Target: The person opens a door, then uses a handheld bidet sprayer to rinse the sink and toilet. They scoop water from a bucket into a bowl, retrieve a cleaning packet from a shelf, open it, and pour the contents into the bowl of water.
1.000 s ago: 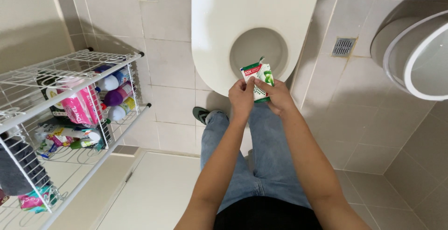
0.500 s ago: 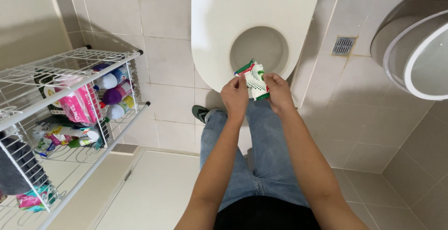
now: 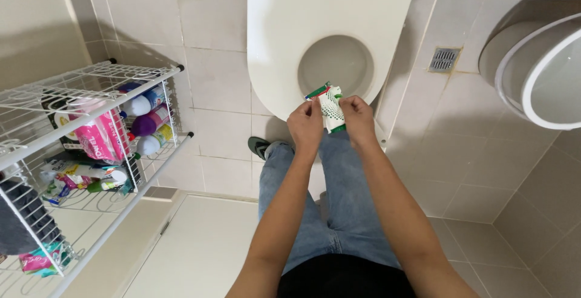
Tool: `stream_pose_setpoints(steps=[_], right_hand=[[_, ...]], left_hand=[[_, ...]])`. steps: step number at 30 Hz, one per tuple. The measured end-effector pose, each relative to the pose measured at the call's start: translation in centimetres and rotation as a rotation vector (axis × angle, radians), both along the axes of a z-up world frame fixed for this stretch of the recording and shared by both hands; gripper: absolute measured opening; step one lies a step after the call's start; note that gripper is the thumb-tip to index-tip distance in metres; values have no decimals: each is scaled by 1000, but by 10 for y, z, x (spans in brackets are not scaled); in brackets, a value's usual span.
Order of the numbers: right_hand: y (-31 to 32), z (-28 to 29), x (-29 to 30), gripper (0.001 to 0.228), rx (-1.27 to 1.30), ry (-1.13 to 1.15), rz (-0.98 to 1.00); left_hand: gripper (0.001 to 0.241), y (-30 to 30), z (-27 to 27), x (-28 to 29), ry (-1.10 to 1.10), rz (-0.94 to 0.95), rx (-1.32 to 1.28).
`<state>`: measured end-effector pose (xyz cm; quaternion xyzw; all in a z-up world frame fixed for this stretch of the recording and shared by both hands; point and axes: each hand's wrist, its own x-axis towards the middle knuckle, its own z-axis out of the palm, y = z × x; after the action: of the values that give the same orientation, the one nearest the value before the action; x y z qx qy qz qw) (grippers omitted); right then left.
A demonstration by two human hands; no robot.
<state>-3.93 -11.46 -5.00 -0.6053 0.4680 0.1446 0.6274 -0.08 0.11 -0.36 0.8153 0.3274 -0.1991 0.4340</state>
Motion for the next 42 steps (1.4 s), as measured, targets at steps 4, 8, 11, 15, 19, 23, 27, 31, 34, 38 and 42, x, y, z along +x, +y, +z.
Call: stream_pose_setpoints(steps=[4, 8, 11, 15, 19, 23, 27, 31, 34, 38, 42], right_hand=[[2, 5, 1, 13, -13, -3, 19], [2, 12, 4, 11, 62, -29, 37], [0, 20, 3, 12, 99, -33, 57], [-5, 19, 0, 14, 83, -49, 85], [-2, 14, 0, 14, 21, -41, 94], [-3, 7, -5, 15, -19, -44, 104], [0, 24, -2, 17, -39, -29, 110], [-1, 16, -9, 15, -51, -87, 105], [-2, 24, -8, 15, -62, -113, 132], [-12, 27, -15, 13, -114, -216, 258], [-14, 33, -21, 10, -257, -391, 336]], left_hand=[[29, 0, 0, -1, 15, -17, -2], [31, 7, -11, 1, 33, 20, -30], [31, 14, -30, -2, 35, 50, -56], [26, 16, -40, -10, 35, 26, -60], [23, 11, -38, -15, -29, 97, -93], [21, -1, -27, -16, -64, 143, -93], [19, -2, -16, -17, -93, 174, -104], [17, 0, -21, -19, -108, 168, -83], [17, 0, -19, -21, -135, 162, -86], [19, 6, -20, -26, -154, 155, -151], [11, 18, 8, -22, -284, 43, -208]])
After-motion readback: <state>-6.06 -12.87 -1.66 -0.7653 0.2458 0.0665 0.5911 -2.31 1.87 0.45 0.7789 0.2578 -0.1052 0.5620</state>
